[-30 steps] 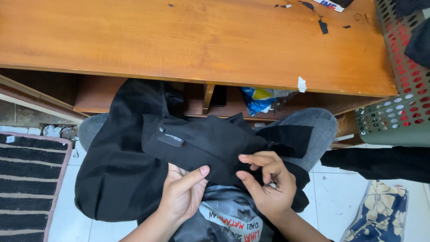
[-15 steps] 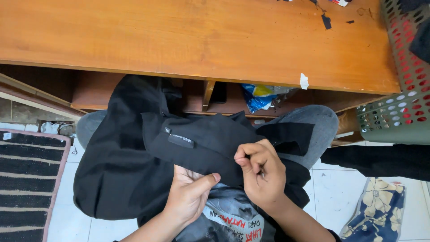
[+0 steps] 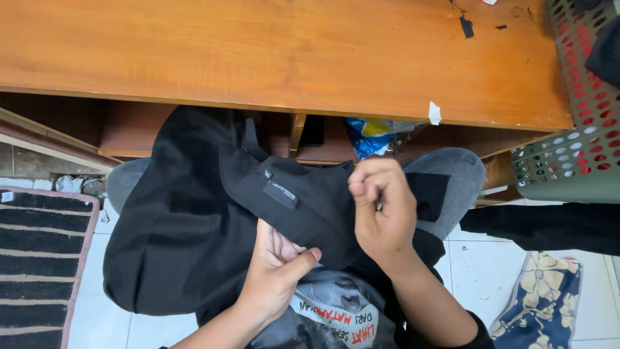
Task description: Trimming loose threads from a black garment using thread nippers
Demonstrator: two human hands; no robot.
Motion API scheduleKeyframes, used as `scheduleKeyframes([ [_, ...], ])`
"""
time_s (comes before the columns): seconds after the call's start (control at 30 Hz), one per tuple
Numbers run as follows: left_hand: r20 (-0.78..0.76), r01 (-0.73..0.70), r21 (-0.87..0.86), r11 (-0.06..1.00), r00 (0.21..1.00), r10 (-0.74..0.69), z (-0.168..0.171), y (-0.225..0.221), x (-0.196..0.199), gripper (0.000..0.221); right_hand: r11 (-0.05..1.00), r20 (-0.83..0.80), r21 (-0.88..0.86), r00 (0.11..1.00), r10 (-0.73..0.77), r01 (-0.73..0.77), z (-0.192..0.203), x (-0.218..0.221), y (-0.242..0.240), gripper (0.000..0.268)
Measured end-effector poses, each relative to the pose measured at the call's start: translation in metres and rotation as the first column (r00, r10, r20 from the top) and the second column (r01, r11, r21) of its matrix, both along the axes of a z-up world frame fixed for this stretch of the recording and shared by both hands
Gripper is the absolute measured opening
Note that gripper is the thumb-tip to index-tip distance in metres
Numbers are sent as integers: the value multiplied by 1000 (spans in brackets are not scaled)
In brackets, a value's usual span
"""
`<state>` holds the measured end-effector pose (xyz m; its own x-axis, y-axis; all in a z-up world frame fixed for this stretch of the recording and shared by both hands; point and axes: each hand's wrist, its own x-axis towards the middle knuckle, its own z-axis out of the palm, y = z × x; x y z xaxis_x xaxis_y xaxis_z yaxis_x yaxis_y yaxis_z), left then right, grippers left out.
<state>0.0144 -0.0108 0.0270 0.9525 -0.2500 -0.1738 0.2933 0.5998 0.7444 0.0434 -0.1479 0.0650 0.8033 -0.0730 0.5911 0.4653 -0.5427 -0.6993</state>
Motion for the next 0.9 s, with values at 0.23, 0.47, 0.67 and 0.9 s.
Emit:
scheduleKeyframes([
  [0.23, -39, -3, -18, 1000, 999, 2, 7, 3, 1, 68, 940, -181, 334, 984, -4, 65, -21, -39, -20, 40],
  [0.47, -231, -93, 73, 993, 967, 107, 32, -6, 4, 58, 990, -213, -112, 971, -109, 87, -20, -72, -12, 26],
  [0.67, -109, -122, 63, 991, 986, 129, 40, -9, 2, 51, 960, -134, -207, 966, -220, 189, -14, -69, -2, 20],
  [0.9, -20, -123, 80, 989, 992, 125, 38, -12, -5, 47, 960, -139, -237, 973, -184, 147, -9, -69, -2, 13],
])
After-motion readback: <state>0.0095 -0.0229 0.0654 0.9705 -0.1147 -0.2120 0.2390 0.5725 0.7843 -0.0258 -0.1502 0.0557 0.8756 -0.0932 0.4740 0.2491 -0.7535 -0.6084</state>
